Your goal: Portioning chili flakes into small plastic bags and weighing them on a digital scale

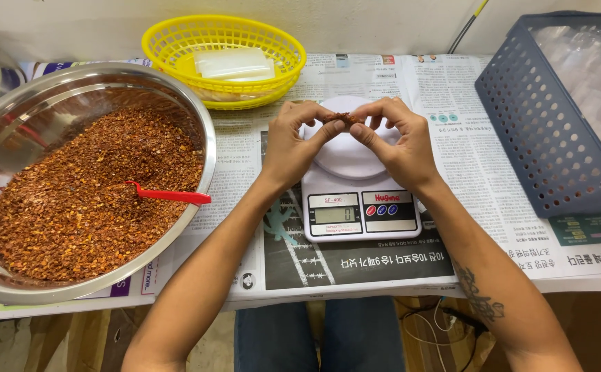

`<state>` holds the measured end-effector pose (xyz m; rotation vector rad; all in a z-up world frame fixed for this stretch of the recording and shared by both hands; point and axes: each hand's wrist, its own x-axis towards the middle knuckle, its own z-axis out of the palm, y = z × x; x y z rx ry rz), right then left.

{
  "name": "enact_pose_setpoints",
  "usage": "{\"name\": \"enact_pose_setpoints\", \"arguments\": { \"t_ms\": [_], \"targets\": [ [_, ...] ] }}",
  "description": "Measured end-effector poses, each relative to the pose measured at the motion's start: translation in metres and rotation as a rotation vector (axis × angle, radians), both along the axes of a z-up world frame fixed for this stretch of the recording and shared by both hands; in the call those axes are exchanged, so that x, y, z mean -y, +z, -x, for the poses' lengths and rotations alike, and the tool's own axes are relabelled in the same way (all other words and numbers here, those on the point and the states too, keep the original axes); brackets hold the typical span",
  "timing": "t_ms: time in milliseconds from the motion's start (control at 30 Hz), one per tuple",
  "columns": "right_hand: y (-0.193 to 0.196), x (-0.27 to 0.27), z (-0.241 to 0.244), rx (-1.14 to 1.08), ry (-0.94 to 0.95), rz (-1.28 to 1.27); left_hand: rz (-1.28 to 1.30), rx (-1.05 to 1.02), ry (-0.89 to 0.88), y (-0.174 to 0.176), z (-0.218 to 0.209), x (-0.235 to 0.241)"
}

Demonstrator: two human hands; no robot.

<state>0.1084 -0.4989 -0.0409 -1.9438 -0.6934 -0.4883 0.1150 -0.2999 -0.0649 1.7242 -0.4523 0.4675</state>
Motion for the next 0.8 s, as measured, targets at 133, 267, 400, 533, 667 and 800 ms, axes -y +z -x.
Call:
{"name": "enact_pose_setpoints", "arguments": {
  "t_ms": [133,267,400,533,667,800],
  "targets": [
    [-0.007,0.002,-0.003,-0.031,-0.013,-0.018,-0.013,0.004,-0.019,0.003,0.002,-0.001],
    [-0.014,0.007,-0.012,-0.074,-0.008,-0.046,-0.035,0.01,-0.017,0.004,0.004,0.002],
    [-0.014,0.007,-0.011,-0.114,0.004,-0.081,-0.031,0.02,-0.029,0.012,0.011,0.001],
    [-0.01,0.005,-0.008,-0.124,0.002,-0.088,-0.032,0.021,-0.044,0.013,0.01,0.001],
    [-0.008,0.003,-0.006,-0.16,0.016,-0.09,-0.054,0.033,-0.019,0.005,0.002,-0.004],
    [-0.005,0.002,-0.003,-0.136,0.041,-0.073,-0.078,0.047,0.028,0.001,-0.002,-0.005]
  ]
}}
